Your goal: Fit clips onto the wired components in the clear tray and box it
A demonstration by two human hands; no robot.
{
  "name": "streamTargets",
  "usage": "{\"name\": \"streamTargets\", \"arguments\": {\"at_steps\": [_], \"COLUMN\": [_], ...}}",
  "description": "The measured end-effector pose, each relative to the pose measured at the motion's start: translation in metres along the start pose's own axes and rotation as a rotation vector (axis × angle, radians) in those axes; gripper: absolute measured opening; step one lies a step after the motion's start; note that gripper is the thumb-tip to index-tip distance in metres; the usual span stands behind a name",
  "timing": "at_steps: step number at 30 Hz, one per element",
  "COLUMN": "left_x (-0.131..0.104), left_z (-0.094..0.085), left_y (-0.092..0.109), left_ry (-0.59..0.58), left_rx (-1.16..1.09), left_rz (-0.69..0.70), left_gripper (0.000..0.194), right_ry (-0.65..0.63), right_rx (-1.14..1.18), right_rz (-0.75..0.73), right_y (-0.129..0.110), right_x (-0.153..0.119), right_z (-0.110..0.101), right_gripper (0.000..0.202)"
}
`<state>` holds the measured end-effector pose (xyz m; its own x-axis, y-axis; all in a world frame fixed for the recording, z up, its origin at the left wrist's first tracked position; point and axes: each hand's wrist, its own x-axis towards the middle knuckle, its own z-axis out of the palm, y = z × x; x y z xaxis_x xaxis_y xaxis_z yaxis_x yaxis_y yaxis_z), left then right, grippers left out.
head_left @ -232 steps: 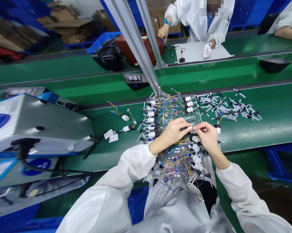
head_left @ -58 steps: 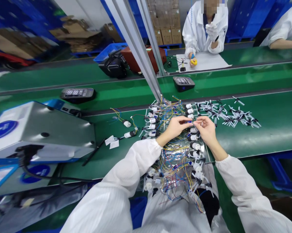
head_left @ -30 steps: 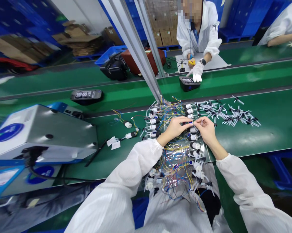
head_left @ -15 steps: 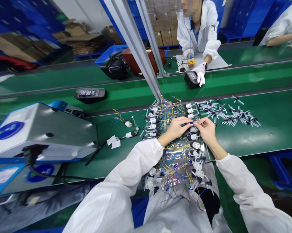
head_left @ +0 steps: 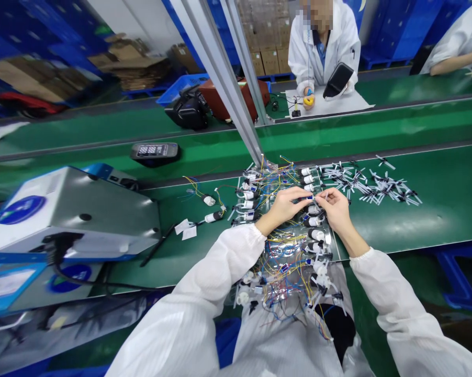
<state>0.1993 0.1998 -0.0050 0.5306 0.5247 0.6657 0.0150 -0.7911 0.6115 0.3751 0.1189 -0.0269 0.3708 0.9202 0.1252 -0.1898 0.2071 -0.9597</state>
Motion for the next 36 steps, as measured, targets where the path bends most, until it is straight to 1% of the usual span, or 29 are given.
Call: {"name": "streamTargets", "arguments": {"at_steps": [3,7,11,12,14,16,17,18,20,21,22,23,25,26,27,28,29,32,33,34,36], "left_x": [0.0,-0.003,-0.003,-0.001,0.003,0.006,0.007,0.007,0.003,0.001,-0.002,-0.005,-0.009,-0.01,-0.011,-0.01,-0.009,-0.002,0.001,0.004,0.011], "left_z": [0.001,0.002,0.0,-0.001,-0.004,-0.007,-0.008,-0.008,-0.009,-0.009,-0.009,-0.011,-0.018,-0.024,-0.031,-0.039,-0.047,-0.067,-0.071,-0.073,-0.073], "left_y": [0.0,-0.004,-0.008,-0.006,0.0,0.011,0.018,0.024,0.034,0.037,0.04,0.042,0.045,0.047,0.048,0.05,0.052,0.056,0.056,0.056,0.052], "left_ry": [-0.007,-0.035,-0.132,-0.147,-0.129,-0.111,-0.14,-0.207,-0.403,-0.5,-0.579,-0.636,-0.684,-0.679,-0.661,-0.63,-0.586,-0.434,-0.402,-0.377,-0.341], "left_rx": [0.001,0.014,0.071,0.1,0.182,0.285,0.335,0.374,0.399,0.384,0.352,0.309,0.221,0.183,0.151,0.125,0.105,0.04,0.029,0.029,0.054], "left_rz": [0.009,0.026,0.06,0.069,0.074,0.049,0.027,0.005,-0.023,-0.028,-0.023,-0.007,0.038,0.059,0.073,0.075,0.065,-0.015,-0.052,-0.092,-0.16], "left_gripper": [0.017,0.017,0.018,0.02,0.023,0.023,0.021,0.02,0.018,0.016,0.014,0.013,0.015,0.018,0.023,0.028,0.031,0.03,0.03,0.031,0.037], "right_ry": [0.019,-0.008,-0.097,-0.1,-0.047,0.038,0.074,0.097,0.102,0.083,0.038,-0.035,-0.252,-0.365,-0.443,-0.459,-0.405,-0.069,0.0,0.009,-0.072], "right_rx": [-0.025,-0.076,-0.214,-0.251,-0.26,-0.191,-0.153,-0.128,-0.128,-0.16,-0.223,-0.317,-0.54,-0.631,-0.686,-0.703,-0.703,-0.774,-0.817,-0.855,-0.869], "right_rz": [-0.006,-0.034,-0.068,-0.083,-0.107,-0.107,-0.101,-0.091,-0.078,-0.079,-0.087,-0.105,-0.171,-0.21,-0.247,-0.278,-0.307,-0.403,-0.422,-0.419,-0.341], "right_y": [0.001,0.003,0.002,0.003,0.005,0.009,0.012,0.014,0.015,0.014,0.01,0.005,-0.009,-0.018,-0.025,-0.032,-0.037,-0.039,-0.036,-0.032,-0.027], "right_x": [-0.001,-0.001,0.0,0.001,0.004,0.008,0.011,0.013,0.015,0.015,0.014,0.013,0.009,0.008,0.008,0.01,0.014,0.036,0.044,0.051,0.062], "right_z": [0.0,-0.003,-0.004,-0.004,-0.004,-0.005,-0.005,-0.006,-0.008,-0.008,-0.009,-0.01,-0.014,-0.016,-0.02,-0.024,-0.03,-0.047,-0.052,-0.056,-0.059], "right_gripper": [0.033,0.034,0.029,0.028,0.026,0.027,0.028,0.029,0.029,0.028,0.026,0.023,0.016,0.015,0.019,0.024,0.027,0.027,0.027,0.027,0.025]}}
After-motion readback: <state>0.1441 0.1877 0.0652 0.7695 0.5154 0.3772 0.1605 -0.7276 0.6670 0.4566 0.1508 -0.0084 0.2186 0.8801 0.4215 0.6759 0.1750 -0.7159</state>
